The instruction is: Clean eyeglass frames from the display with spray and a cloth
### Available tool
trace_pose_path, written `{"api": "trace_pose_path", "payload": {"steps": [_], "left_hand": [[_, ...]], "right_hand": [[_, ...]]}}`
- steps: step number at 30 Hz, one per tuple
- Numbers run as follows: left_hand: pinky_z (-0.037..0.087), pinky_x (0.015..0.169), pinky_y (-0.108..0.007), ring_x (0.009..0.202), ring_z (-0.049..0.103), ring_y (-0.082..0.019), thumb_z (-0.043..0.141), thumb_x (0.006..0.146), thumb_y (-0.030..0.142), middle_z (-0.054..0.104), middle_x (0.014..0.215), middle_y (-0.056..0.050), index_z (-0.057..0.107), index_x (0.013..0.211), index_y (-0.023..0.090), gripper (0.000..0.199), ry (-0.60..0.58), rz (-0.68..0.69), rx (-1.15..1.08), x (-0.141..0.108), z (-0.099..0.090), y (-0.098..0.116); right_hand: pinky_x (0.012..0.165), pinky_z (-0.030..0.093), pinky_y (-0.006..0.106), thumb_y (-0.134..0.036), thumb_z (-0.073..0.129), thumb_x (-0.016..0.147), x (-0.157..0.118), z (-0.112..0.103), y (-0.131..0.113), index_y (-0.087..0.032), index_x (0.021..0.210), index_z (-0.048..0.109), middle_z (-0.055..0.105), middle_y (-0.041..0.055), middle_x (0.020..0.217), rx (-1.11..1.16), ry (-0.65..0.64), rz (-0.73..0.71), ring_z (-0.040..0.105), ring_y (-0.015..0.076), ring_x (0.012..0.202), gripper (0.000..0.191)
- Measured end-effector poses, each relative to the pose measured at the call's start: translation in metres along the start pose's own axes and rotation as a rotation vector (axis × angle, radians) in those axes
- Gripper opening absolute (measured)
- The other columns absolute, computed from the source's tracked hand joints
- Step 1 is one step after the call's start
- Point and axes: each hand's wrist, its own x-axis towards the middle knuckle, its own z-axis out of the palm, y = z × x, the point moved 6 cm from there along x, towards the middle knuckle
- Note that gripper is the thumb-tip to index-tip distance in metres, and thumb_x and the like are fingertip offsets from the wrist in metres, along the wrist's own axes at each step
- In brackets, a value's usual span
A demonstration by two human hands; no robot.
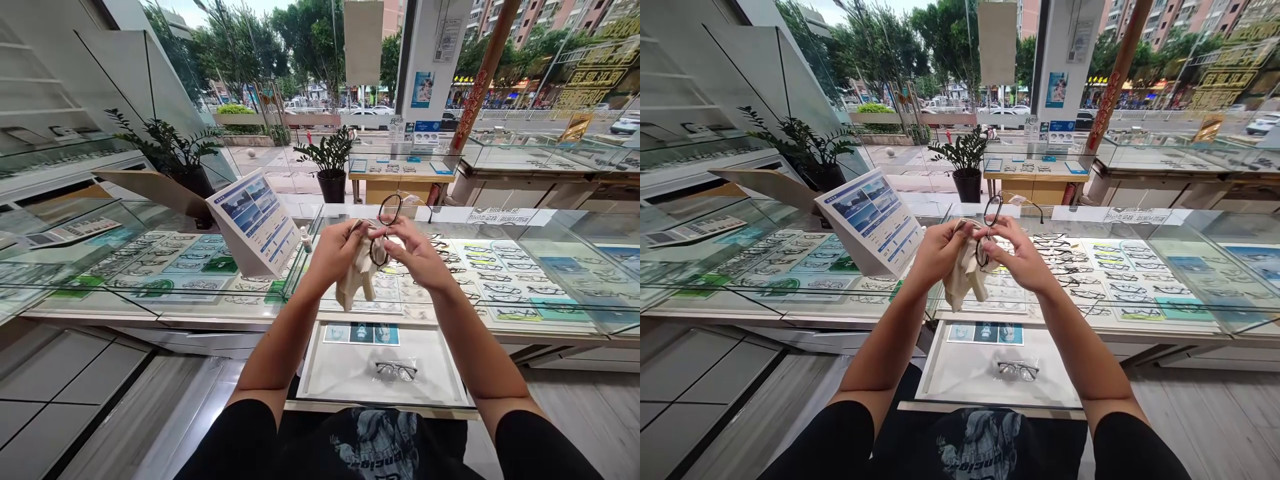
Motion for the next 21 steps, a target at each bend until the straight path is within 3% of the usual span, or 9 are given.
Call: {"api": "trace_pose_path", "payload": {"steps": [6,12,16,21], "left_hand": [[0.039,0.070,-0.030,0.074,0.056,-0.020,0.056,0.108,0.057,0.065,0.077,-0.004,0.067,0.080,0.020,0.048,0.020,-0.050,-0.019,0.001,-0.010,-0.009],[0.040,0.070,-0.029,0.074,0.057,-0.019,0.055,0.107,0.062,0.068,0.077,-0.004,0.066,0.078,0.019,0.053,-0.068,-0.068,-0.039,0.003,-0.002,-0.011],[0.040,0.067,-0.029,0.069,0.052,-0.017,0.058,0.102,0.071,0.062,0.072,-0.003,0.062,0.074,0.018,0.059,-0.123,-0.091,-0.169,0.005,-0.002,-0.011],[0.033,0.063,-0.029,0.065,0.042,-0.015,0.058,0.101,0.068,0.050,0.066,0.000,0.050,0.069,0.020,0.058,-0.083,-0.177,-0.123,0.006,-0.007,-0.022]], "right_hand": [[0.137,0.025,0.060,-0.066,0.071,0.099,0.000,-0.014,0.010,-0.033,0.117,0.084,0.060,0.0112,0.146,-0.120,0.064,0.045,0.045,0.0342,0.158,0.039],[0.136,0.032,0.053,-0.062,0.070,0.101,0.001,-0.007,0.009,-0.036,0.123,0.083,0.063,0.0090,0.148,0.001,0.010,-0.012,0.045,0.0305,0.159,0.036],[0.134,0.035,0.053,-0.061,0.071,0.101,0.003,-0.010,0.015,-0.034,0.120,0.084,0.065,0.0097,0.143,0.013,0.002,0.017,0.047,0.0305,0.158,0.036],[0.134,0.033,0.054,-0.061,0.077,0.097,0.004,-0.019,0.020,-0.033,0.117,0.085,0.069,0.0081,0.142,0.056,0.083,0.040,0.052,0.0317,0.153,0.035]]}}
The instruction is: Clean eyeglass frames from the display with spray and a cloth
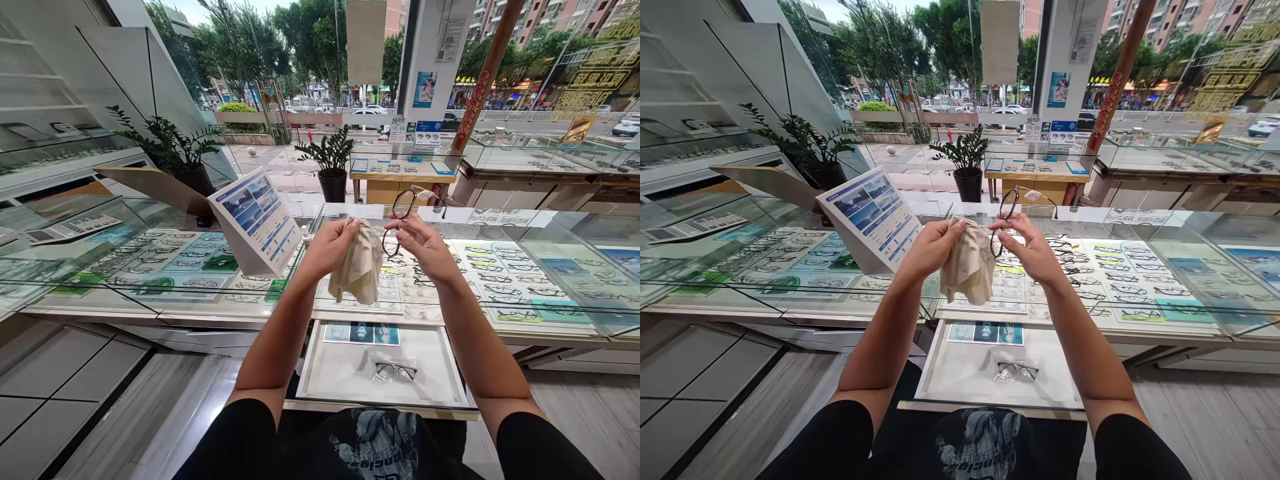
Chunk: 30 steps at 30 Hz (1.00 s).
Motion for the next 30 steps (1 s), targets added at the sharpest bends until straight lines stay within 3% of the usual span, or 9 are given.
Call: {"api": "trace_pose_path", "payload": {"steps": [3,6,12,17,22,26,30], "left_hand": [[0.036,0.066,-0.029,0.067,0.045,-0.016,0.055,0.101,0.069,0.051,0.068,0.000,0.052,0.071,0.020,0.058,-0.069,-0.060,-0.005,0.001,0.008,-0.006],[0.043,0.075,-0.030,0.077,0.052,-0.018,0.053,0.104,0.067,0.059,0.077,-0.001,0.057,0.080,0.019,0.054,-0.125,-0.022,-0.052,0.000,0.017,-0.006],[0.042,0.076,-0.028,0.083,0.052,-0.017,0.058,0.106,0.060,0.059,0.089,-0.001,0.058,0.095,0.020,0.041,-0.026,0.030,-0.055,-0.002,0.011,-0.003],[0.038,0.067,-0.026,0.072,0.046,-0.013,0.071,0.097,0.070,0.055,0.081,0.002,0.060,0.097,0.020,0.051,-0.167,0.006,-0.283,-0.001,0.019,-0.002],[0.042,0.067,-0.027,0.078,0.059,-0.016,0.065,0.096,0.079,0.070,0.093,-0.006,0.071,0.094,0.016,0.063,-0.224,-0.085,-0.379,-0.001,0.029,-0.006],[0.049,0.079,-0.028,0.083,0.066,-0.015,0.094,0.081,0.057,0.073,0.094,-0.003,0.062,0.099,0.020,0.053,-0.178,-0.094,-0.573,-0.001,0.037,-0.004],[0.050,0.078,-0.027,0.076,0.068,-0.014,0.101,0.074,0.050,0.075,0.087,0.000,0.060,0.112,0.020,0.063,-0.230,-0.219,-0.704,-0.003,0.049,-0.010]], "right_hand": [[0.133,0.035,0.049,-0.059,0.078,0.097,0.000,0.010,0.005,-0.034,0.117,0.086,0.072,0.0064,0.145,0.179,-0.040,0.021,0.051,0.0307,0.156,0.033],[0.132,0.037,0.046,-0.058,0.079,0.096,0.001,0.022,0.013,-0.034,0.116,0.086,0.070,0.0047,0.151,0.273,-0.061,0.059,0.052,0.0293,0.157,0.032],[0.119,0.050,0.042,-0.063,0.081,0.093,0.002,0.025,0.021,-0.031,0.112,0.085,0.072,0.0048,0.149,0.318,-0.022,0.125,0.056,0.0292,0.152,0.036],[0.113,0.053,0.039,-0.062,0.084,0.090,0.003,0.023,0.021,-0.031,0.111,0.084,0.078,0.0034,0.137,0.382,-0.002,0.125,0.069,0.0257,0.130,0.037],[0.097,0.058,0.034,-0.065,0.088,0.085,0.003,0.023,0.022,-0.030,0.111,0.084,0.080,0.0025,0.122,0.418,0.036,0.174,0.072,0.0216,0.105,0.044],[0.094,0.059,0.033,-0.065,0.090,0.083,0.001,0.021,0.023,-0.030,0.110,0.084,0.078,0.0019,0.117,0.430,0.076,0.187,0.072,0.0217,0.105,0.045],[0.095,0.060,0.033,-0.064,0.090,0.083,-0.001,0.020,0.021,-0.030,0.107,0.081,0.076,0.0027,0.131,0.456,0.078,0.165,0.072,0.0244,0.118,0.042]]}}
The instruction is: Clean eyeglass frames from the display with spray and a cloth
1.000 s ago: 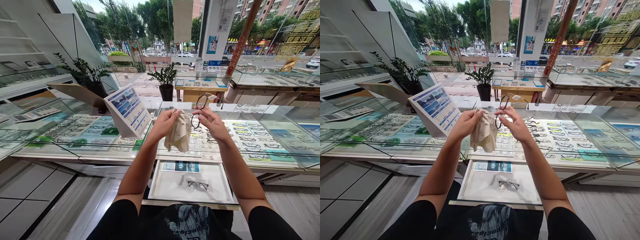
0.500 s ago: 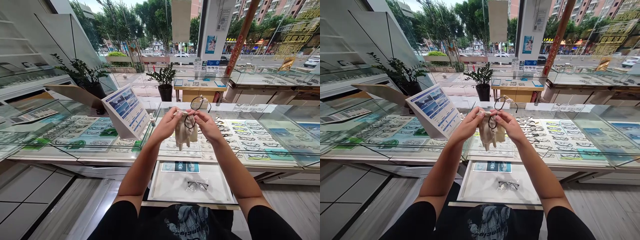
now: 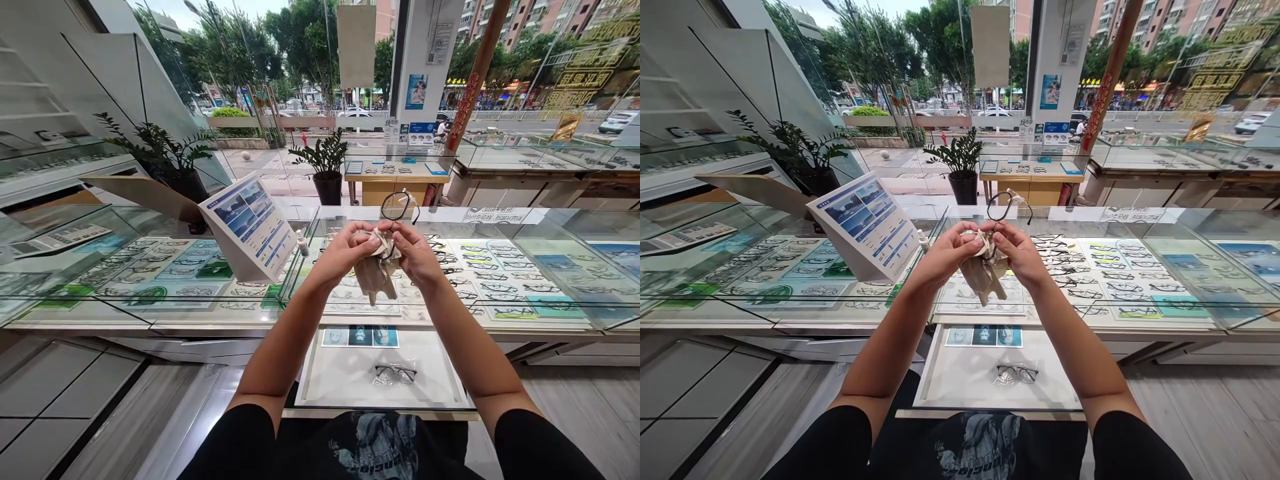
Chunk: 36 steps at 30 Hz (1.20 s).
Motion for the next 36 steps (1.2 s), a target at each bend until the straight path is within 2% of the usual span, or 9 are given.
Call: {"api": "trace_pose_path", "payload": {"steps": [3,6,11,18,21,26,28,32,36], "left_hand": [[0.051,0.079,-0.027,0.080,0.069,-0.014,0.101,0.075,0.051,0.075,0.090,-0.003,0.067,0.106,0.015,0.058,-0.054,-0.061,-0.021,0.000,0.005,-0.004],[0.052,0.082,-0.027,0.084,0.071,-0.015,0.101,0.075,0.048,0.076,0.095,-0.004,0.069,0.108,0.014,0.058,-0.072,-0.055,-0.059,-0.001,0.010,-0.003],[0.048,0.069,-0.024,0.067,0.067,-0.012,0.102,0.075,0.047,0.072,0.077,0.003,0.056,0.105,0.020,0.061,-0.018,0.016,-0.072,-0.003,0.012,-0.001],[0.051,0.069,-0.024,0.071,0.069,-0.014,0.097,0.080,0.051,0.075,0.082,0.002,0.056,0.116,0.022,0.061,-0.030,0.095,-0.045,-0.004,0.018,0.001],[0.054,0.077,-0.027,0.080,0.072,-0.016,0.095,0.082,0.052,0.079,0.094,-0.003,0.063,0.122,0.023,0.059,-0.012,0.145,0.003,-0.005,0.019,0.003],[0.055,0.097,-0.030,0.123,0.071,-0.024,0.086,0.093,0.050,0.075,0.139,-0.012,0.075,0.128,0.024,0.045,-0.003,0.294,0.124,-0.008,0.022,0.010],[0.056,0.095,-0.030,0.118,0.073,-0.022,0.086,0.094,0.049,0.078,0.131,-0.012,0.072,0.133,0.023,0.048,-0.007,0.279,0.125,-0.007,0.022,0.008],[0.051,0.072,-0.025,0.076,0.071,-0.015,0.096,0.082,0.052,0.079,0.089,-0.001,0.061,0.127,0.022,0.064,0.045,0.095,-0.016,-0.002,0.011,-0.006],[0.049,0.073,-0.024,0.075,0.068,-0.014,0.103,0.071,0.051,0.076,0.084,-0.002,0.067,0.105,0.016,0.061,-0.006,-0.019,-0.037,0.002,0.009,-0.012]], "right_hand": [[0.101,0.061,0.038,-0.063,0.087,0.087,-0.001,0.005,-0.003,-0.030,0.105,0.078,0.075,0.0052,0.142,0.017,-0.067,-0.006,0.071,0.0276,0.129,0.039],[0.109,0.059,0.044,-0.065,0.085,0.088,-0.002,0.009,-0.005,-0.029,0.106,0.077,0.077,0.0072,0.140,0.018,-0.105,-0.010,0.071,0.0288,0.131,0.041],[0.108,0.059,0.039,-0.063,0.086,0.088,-0.002,0.006,-0.007,-0.031,0.108,0.080,0.080,0.0049,0.126,0.037,-0.059,-0.061,0.073,0.0257,0.125,0.038],[0.104,0.060,0.035,-0.062,0.092,0.081,-0.005,-0.002,-0.009,-0.031,0.104,0.083,0.077,0.0033,0.127,0.045,0.060,-0.057,0.071,0.0239,0.121,0.039],[0.102,0.061,0.035,-0.061,0.093,0.080,-0.005,-0.004,-0.008,-0.033,0.105,0.084,0.076,0.0032,0.130,0.039,0.088,-0.037,0.071,0.0246,0.120,0.040],[0.104,0.062,0.038,-0.064,0.091,0.081,-0.004,-0.002,-0.007,-0.032,0.112,0.084,0.074,0.0039,0.139,0.043,0.107,-0.011,0.071,0.0262,0.125,0.045],[0.107,0.061,0.038,-0.063,0.089,0.084,-0.003,-0.001,-0.008,-0.033,0.114,0.084,0.073,0.0037,0.143,0.050,0.097,-0.006,0.070,0.0266,0.130,0.043],[0.116,0.056,0.038,-0.061,0.085,0.089,-0.002,0.000,-0.011,-0.031,0.111,0.086,0.073,0.0045,0.146,0.023,0.055,-0.027,0.065,0.0273,0.141,0.038],[0.098,0.060,0.033,-0.060,0.087,0.088,0.000,0.001,-0.007,-0.030,0.106,0.086,0.076,0.0045,0.138,0.053,0.003,0.020,0.073,0.0230,0.119,0.035]]}}
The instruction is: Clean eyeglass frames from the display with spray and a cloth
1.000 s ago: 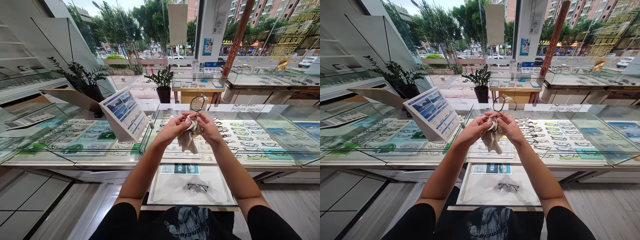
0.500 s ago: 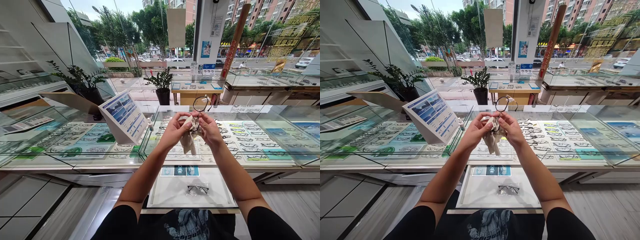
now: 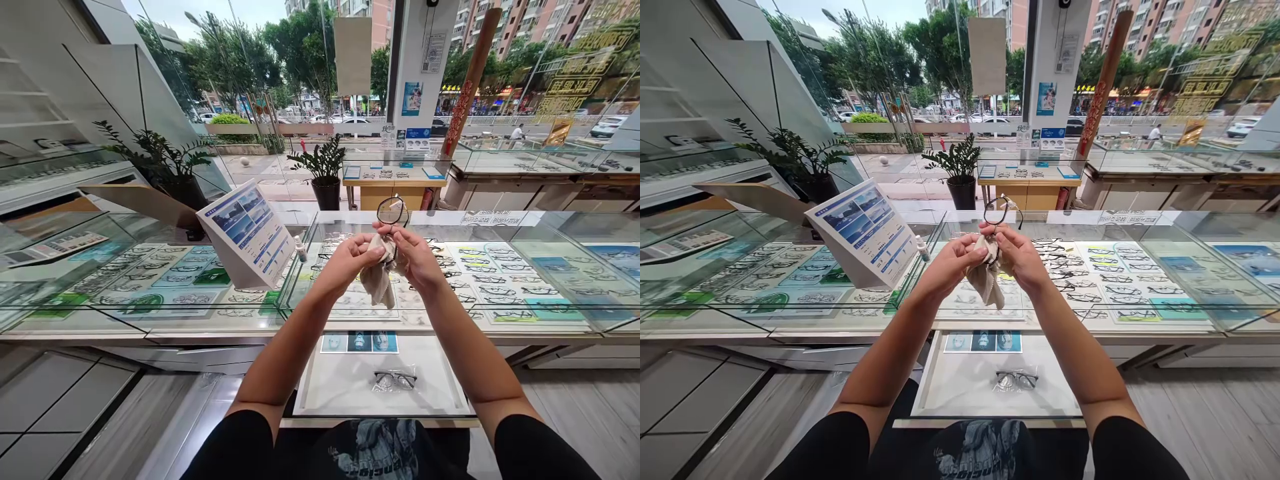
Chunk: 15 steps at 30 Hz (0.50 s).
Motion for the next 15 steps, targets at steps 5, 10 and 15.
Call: {"api": "trace_pose_path", "payload": {"steps": [5,10,15], "left_hand": [[0.045,0.074,-0.026,0.077,0.063,-0.014,0.098,0.074,0.060,0.072,0.084,-0.003,0.075,0.091,0.013,0.056,-0.056,-0.057,0.066,0.001,0.001,-0.005],[0.043,0.072,-0.025,0.077,0.061,-0.013,0.101,0.072,0.055,0.070,0.088,-0.002,0.076,0.105,0.014,0.058,-0.081,-0.081,0.042,0.001,0.003,-0.010],[0.047,0.076,-0.027,0.082,0.065,-0.016,0.103,0.072,0.046,0.073,0.092,-0.005,0.075,0.110,0.014,0.056,-0.123,-0.044,0.013,-0.002,0.008,-0.003]], "right_hand": [[0.082,0.059,0.030,-0.062,0.086,0.087,0.002,0.000,0.008,-0.028,0.107,0.087,0.081,0.0043,0.116,-0.024,-0.025,0.053,0.072,0.0193,0.093,0.040],[0.089,0.058,0.031,-0.060,0.087,0.087,0.004,-0.003,0.009,-0.029,0.102,0.088,0.082,0.0041,0.118,-0.006,-0.019,0.013,0.073,0.0203,0.100,0.035],[0.088,0.060,0.034,-0.061,0.089,0.083,0.005,-0.003,0.013,-0.028,0.101,0.088,0.084,0.0047,0.113,0.027,-0.021,0.076,0.074,0.0221,0.097,0.038]]}}
